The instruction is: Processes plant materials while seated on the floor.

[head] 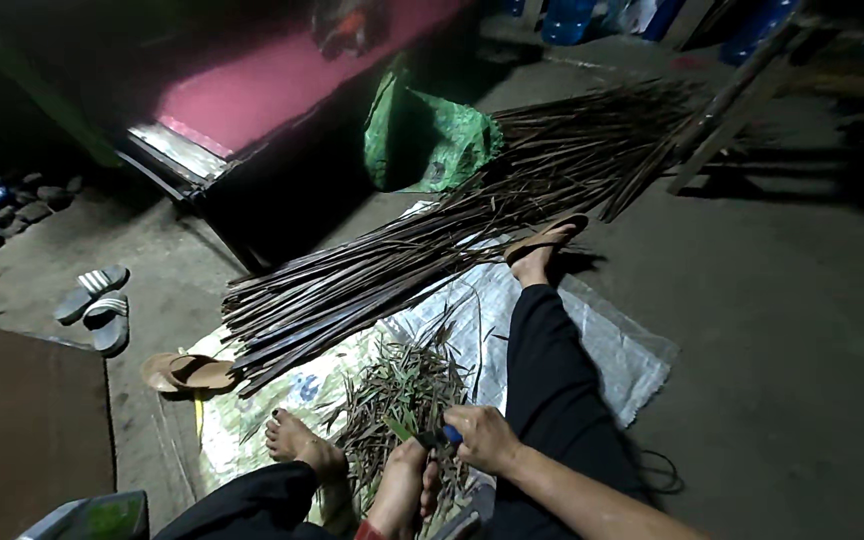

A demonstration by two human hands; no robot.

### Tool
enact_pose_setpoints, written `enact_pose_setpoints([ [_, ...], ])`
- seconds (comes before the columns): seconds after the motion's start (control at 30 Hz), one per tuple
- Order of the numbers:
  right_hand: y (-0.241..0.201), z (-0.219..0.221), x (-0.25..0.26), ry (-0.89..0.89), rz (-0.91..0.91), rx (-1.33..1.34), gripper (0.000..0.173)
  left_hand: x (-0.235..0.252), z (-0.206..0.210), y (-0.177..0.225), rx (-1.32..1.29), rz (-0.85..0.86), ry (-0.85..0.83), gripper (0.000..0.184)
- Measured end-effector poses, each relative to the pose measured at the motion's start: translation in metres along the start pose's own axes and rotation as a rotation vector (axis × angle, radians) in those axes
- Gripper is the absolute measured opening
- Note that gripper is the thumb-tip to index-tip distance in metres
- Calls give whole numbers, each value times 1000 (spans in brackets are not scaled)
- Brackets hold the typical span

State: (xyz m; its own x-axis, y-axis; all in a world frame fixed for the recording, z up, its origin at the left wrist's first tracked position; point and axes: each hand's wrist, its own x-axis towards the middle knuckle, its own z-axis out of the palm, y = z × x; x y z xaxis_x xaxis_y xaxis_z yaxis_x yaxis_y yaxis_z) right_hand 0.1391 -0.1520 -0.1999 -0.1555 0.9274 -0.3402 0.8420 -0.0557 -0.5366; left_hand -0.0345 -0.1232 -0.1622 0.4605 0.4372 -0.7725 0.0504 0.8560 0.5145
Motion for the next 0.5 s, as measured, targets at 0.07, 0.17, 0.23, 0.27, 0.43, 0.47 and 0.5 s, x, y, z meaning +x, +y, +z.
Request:
enact_pose_setpoints([
  [0.07,6,-3,8,-45,91,4,23,0,-2,0,11,-12,-8,36],
  [0.17,21,-15,21,-116,262,-2,33,-1,-2,-1,18,-21,-19,37],
  [0.23,32,-24,26,-109,372,18,35,-2,0,-1,25,-35,-26,37],
  [0.27,37,-28,27,-71,418,54,35,-3,0,-1,32,-39,-31,37],
  [0.43,18,-25,17,160,506,766,27,1,1,-2,32,-28,-6,36],
  [0.47,10,-21,15,157,493,977,28,3,2,-2,38,-33,-1,36],
  [0.5,4,-18,15,128,468,1161,26,4,2,-2,48,-39,-3,36],
])
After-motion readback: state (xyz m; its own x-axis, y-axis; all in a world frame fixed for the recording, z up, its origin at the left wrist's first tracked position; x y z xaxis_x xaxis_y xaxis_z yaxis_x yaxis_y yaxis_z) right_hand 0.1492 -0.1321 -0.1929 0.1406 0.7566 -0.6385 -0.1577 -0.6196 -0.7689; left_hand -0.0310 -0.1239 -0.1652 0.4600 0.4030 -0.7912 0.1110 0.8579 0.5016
